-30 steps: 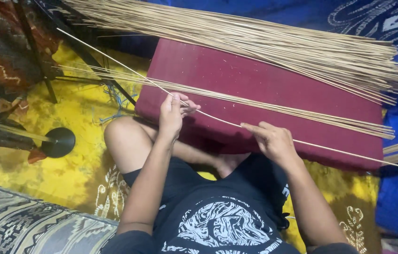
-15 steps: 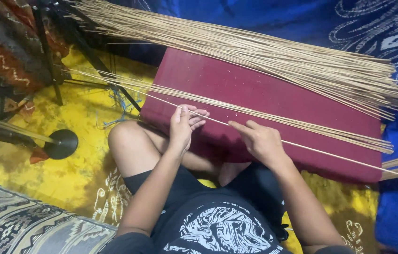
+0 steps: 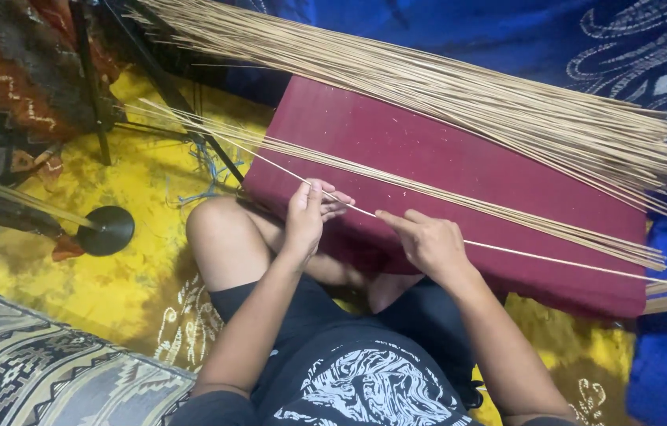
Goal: Manually scraping and cleaning the surface of long thin sticks, likely palm leaf ribs, one by one.
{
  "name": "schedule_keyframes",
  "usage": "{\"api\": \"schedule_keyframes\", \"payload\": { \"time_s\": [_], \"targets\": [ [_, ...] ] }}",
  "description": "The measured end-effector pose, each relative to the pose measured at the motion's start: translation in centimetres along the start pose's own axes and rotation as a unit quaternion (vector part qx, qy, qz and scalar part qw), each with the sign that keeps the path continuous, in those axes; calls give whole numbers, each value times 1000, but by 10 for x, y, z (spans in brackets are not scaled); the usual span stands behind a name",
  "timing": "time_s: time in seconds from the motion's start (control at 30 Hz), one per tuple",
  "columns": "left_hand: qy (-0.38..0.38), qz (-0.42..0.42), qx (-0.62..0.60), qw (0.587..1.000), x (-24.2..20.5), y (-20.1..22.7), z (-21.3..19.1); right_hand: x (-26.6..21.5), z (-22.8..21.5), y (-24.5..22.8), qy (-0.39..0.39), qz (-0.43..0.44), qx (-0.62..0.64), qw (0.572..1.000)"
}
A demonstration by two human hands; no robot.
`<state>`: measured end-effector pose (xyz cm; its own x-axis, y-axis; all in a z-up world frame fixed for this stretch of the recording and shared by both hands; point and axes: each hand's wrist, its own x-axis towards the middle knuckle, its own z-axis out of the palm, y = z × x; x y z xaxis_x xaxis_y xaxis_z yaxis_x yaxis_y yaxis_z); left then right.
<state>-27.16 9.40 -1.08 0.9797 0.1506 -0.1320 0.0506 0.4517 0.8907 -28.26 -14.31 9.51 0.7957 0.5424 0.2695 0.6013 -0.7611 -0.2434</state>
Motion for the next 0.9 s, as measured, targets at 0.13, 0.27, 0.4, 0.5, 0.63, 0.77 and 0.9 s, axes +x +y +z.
{"api": "schedule_keyframes", "payload": {
  "time_s": [0.13,0.27,0.4,0.5,0.63,0.77,0.9],
  "targets": [
    [7,9,-1,1000,4,9,4,-3,4,14,4,3,-3,1000],
    [70,28,-18,997,29,20,-25,-7,3,31,0,12,-22,1000],
    [31,27,-29,999,40,19,-41,-9,-2,39,-24,33,-21,999],
    [19,14,-47,999,36,22,-39,-13,6,51,-21,39,-8,999],
    [19,21,-11,1000,35,20,-39,-15,9,51,-31,30,-13,999],
    [23,24,-32,999,34,23,-43,-16,11,57,-33,37,-15,999],
    [21,29,-52,998,40,21,-58,-16,10,62,-36,52,-21,998]
  ]
}}
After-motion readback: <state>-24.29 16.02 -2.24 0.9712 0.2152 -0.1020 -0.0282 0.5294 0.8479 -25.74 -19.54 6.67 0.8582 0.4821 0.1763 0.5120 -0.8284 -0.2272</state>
